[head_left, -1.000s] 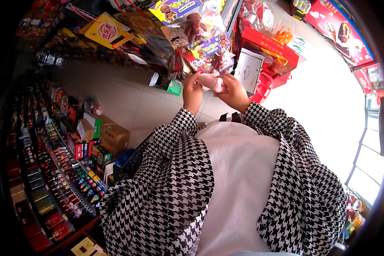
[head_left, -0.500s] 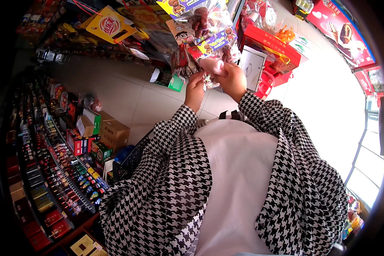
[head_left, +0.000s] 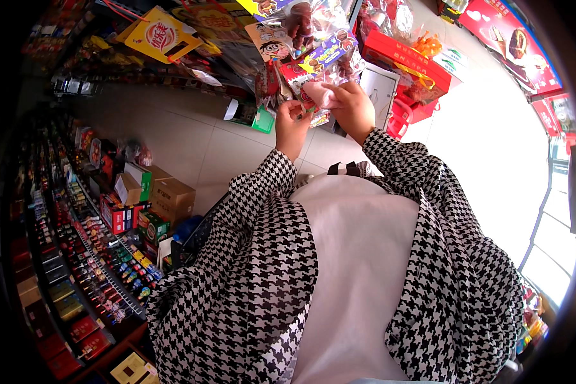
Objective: The person organizes instant noodle cups on a shelf, stacking them vertically. They then move to a lower rack to arrange hanging snack packets, picking them up, inspecting them, and placing them back in a neat row.
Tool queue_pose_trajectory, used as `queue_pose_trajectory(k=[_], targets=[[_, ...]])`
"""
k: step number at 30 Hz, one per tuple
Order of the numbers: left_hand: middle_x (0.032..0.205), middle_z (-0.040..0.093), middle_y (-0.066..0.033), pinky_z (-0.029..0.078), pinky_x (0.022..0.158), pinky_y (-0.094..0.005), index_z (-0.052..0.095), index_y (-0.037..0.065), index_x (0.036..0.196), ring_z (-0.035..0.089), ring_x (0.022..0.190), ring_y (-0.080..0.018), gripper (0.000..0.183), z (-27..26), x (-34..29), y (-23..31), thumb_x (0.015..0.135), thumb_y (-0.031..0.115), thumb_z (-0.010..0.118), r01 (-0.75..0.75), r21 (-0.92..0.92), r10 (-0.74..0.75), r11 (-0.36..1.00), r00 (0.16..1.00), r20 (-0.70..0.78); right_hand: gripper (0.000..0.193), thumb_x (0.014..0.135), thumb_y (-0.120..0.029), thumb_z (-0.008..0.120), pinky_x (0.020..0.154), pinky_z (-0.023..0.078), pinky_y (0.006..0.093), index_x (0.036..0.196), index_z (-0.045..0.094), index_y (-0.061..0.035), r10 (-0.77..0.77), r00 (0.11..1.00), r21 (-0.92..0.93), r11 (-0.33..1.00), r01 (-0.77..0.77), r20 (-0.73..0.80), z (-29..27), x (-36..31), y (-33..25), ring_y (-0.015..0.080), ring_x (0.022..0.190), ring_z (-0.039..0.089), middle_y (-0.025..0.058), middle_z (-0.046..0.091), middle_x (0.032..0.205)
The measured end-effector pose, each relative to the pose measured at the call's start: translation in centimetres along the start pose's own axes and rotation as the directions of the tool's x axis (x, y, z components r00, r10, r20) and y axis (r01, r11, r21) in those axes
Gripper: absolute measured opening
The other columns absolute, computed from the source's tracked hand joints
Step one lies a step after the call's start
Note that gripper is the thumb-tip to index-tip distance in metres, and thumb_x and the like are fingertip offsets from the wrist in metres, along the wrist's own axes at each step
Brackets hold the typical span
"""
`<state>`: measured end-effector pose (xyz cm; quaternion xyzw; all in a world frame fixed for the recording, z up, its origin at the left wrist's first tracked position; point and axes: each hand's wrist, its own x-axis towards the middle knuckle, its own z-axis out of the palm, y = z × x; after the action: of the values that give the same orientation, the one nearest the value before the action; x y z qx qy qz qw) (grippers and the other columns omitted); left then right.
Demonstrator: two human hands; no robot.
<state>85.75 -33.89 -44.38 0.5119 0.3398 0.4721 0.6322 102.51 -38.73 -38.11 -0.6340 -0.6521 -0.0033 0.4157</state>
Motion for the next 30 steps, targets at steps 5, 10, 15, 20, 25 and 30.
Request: queue_pose_trajectory(k=[5,10,15,20,25,30], targets=[[0.120,0.062,-0.0124,0.051,0.087,-0.0284,0.041,-0.004,0.134,0.061,0.107,-0.0165,0.047,0.2,0.3,0.5,0.091,-0.003,0.060,0.064,-0.103,-0.069,0.993,0.997,-0.044,0.031,0.077,-0.009,0.073,0.083,0.054,0.0411,0.107,0.073,-0.0197,-0.113,0.981,0.052,0.993,0.106,0.157,0.6,-1.9,-0.2,0.0335,0.098,0.062,0.0076,0.066,0.104],[0.124,0.062,-0.0110,0.049,0.094,-0.0303,0.046,-0.005,0.135,0.061,0.108,-0.0159,0.042,-1.2,0.6,0.5,0.094,-0.002,0.054,0.148,-0.173,-0.140,0.974,0.988,0.057,0.030,0.074,-0.005,0.071,0.085,0.053,0.0423,0.101,0.072,-0.0177,-0.067,0.939,0.062,0.997,0.049,0.336,0.5,-4.5,1.9,0.0332,0.102,0.062,0.0078,0.067,0.109],[0.117,0.063,-0.0062,0.047,0.088,-0.0264,0.050,-0.003,0.133,0.058,0.098,-0.0106,0.037,-1.7,1.0,0.0,0.096,0.000,0.056,0.186,-0.207,-0.206,0.961,0.975,-0.083,0.030,0.069,-0.008,0.072,0.078,0.052,0.0445,0.098,0.071,-0.0170,0.090,0.882,-0.036,0.996,-0.083,0.464,-0.3,-5.4,3.6,0.0336,0.094,0.062,0.0109,0.063,0.091],[0.121,0.063,-0.0091,0.047,0.094,-0.0298,0.052,-0.003,0.126,0.059,0.108,-0.0135,0.030,-2.7,1.8,-1.8,0.099,0.007,0.057,0.127,-0.168,-0.155,0.978,0.975,-0.161,0.023,0.077,-0.012,0.068,0.078,0.053,0.0448,0.099,0.072,-0.0173,0.125,0.959,-0.056,0.992,-0.115,0.256,0.4,-5.2,4.4,0.0343,0.090,0.063,0.0122,0.064,0.090],[0.117,0.063,-0.0062,0.045,0.093,-0.0276,0.054,0.000,0.121,0.057,0.106,-0.0114,0.027,-1.9,1.6,-0.9,0.100,0.017,0.059,0.161,-0.251,-0.220,0.955,0.949,-0.227,0.027,0.080,-0.017,0.067,0.079,0.052,0.0442,0.106,0.073,-0.0199,0.187,0.975,-0.066,0.981,-0.180,0.118,1.5,-4.0,4.4,0.0346,0.090,0.063,0.0129,0.065,0.092],[0.115,0.063,-0.0053,0.045,0.094,-0.0279,0.055,-0.001,0.119,0.058,0.106,-0.0124,0.026,-1.6,1.5,-0.6,0.099,0.016,0.060,0.199,-0.177,-0.234,0.964,0.949,-0.211,0.028,0.077,-0.018,0.070,0.079,0.052,0.0447,0.105,0.072,-0.0177,0.221,0.967,-0.068,0.975,-0.213,0.131,2.4,-4.3,5.3,0.0352,0.090,0.063,0.0131,0.065,0.094]])
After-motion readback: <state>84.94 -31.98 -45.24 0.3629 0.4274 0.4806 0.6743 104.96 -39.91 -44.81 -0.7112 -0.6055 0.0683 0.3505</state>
